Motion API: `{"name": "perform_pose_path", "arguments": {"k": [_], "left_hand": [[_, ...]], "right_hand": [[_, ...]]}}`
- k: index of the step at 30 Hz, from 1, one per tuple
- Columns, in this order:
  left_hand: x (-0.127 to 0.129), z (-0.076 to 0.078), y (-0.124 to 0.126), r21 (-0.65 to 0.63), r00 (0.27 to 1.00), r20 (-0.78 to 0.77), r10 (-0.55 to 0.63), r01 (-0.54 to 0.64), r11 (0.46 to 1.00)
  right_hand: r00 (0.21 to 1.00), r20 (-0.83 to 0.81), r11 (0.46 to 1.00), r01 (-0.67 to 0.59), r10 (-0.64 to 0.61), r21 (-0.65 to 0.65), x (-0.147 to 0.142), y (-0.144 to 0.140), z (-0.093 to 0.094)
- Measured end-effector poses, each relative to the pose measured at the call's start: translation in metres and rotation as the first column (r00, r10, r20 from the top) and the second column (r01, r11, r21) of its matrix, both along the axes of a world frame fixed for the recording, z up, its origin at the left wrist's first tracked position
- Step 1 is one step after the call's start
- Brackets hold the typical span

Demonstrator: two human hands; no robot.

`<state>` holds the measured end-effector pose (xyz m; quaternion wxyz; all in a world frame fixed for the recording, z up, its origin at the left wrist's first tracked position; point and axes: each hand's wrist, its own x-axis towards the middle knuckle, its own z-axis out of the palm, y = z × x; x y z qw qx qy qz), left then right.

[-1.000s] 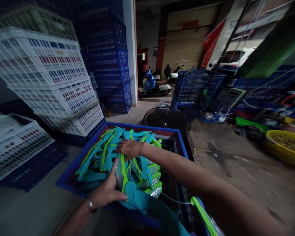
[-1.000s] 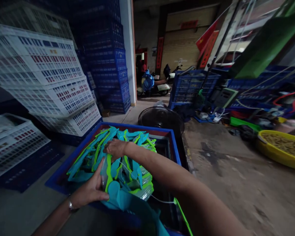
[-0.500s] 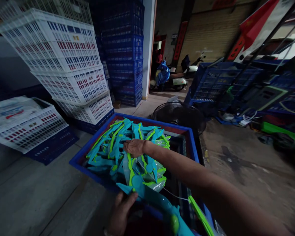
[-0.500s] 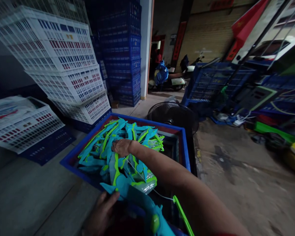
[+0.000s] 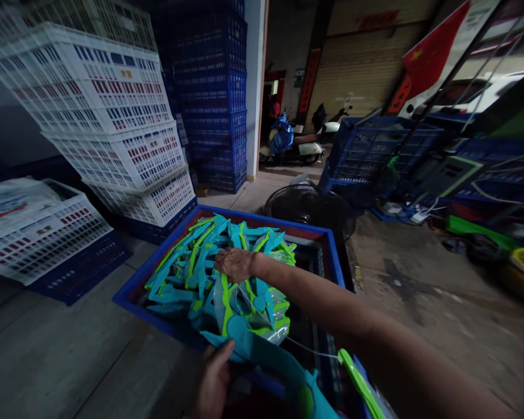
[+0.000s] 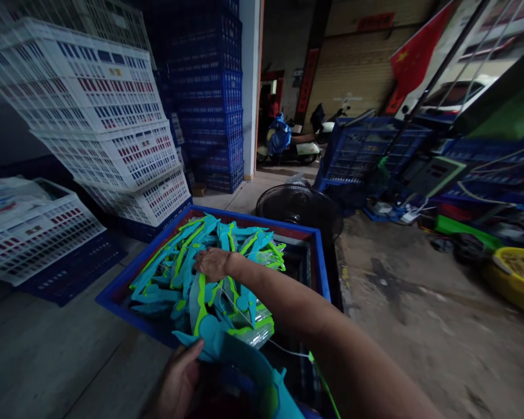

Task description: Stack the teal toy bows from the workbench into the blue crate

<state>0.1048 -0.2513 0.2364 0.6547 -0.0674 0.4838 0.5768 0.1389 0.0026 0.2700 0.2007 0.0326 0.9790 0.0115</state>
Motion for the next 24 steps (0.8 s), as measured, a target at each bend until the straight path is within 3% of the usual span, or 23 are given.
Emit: {"name": "perform_pose_path", "arguments": {"k": [3, 7, 13, 16, 19, 21, 24], "left_hand": [[-0.015, 0.0, 0.002, 0.002, 0.998, 0.041, 0.052, -0.052, 0.999], [-0.035, -0.005, -0.001, 0.009, 0.999, -0.023, 0.047, -0.046, 0.999], [-0.043, -0.008, -0.005, 0.019, 0.998, 0.052, 0.035, -0.036, 0.999], [-0.049, -0.006, -0.003, -0.004, 0.997, 0.044, 0.068, -0.068, 0.998], [-0.053, -0.007, 0.001, -0.002, 0.997, 0.039, 0.068, -0.068, 0.998], [-0.056, -0.008, 0.004, -0.012, 0.998, 0.042, 0.056, -0.055, 0.998], [-0.063, -0.012, 0.007, -0.028, 0.997, 0.039, 0.066, -0.065, 0.998]], "right_hand": [[0.994, 0.039, 0.994, 0.106, -0.105, -0.021, 0.014, 0.002, -0.001], [0.959, 0.085, 0.957, 0.276, -0.269, -0.083, 0.042, -0.005, 0.001], [0.887, 0.202, 0.832, 0.46, -0.415, -0.311, 0.089, -0.038, 0.015], [0.861, 0.315, 0.694, 0.509, -0.4, -0.51, 0.111, -0.059, 0.014], [0.814, 0.349, 0.508, 0.567, -0.464, -0.648, 0.128, -0.069, 0.006], [0.742, 0.339, 0.367, 0.608, -0.578, -0.704, 0.142, -0.067, 0.001], [0.556, 0.276, 0.171, 0.62, -0.784, -0.766, 0.173, -0.063, -0.004]]}}
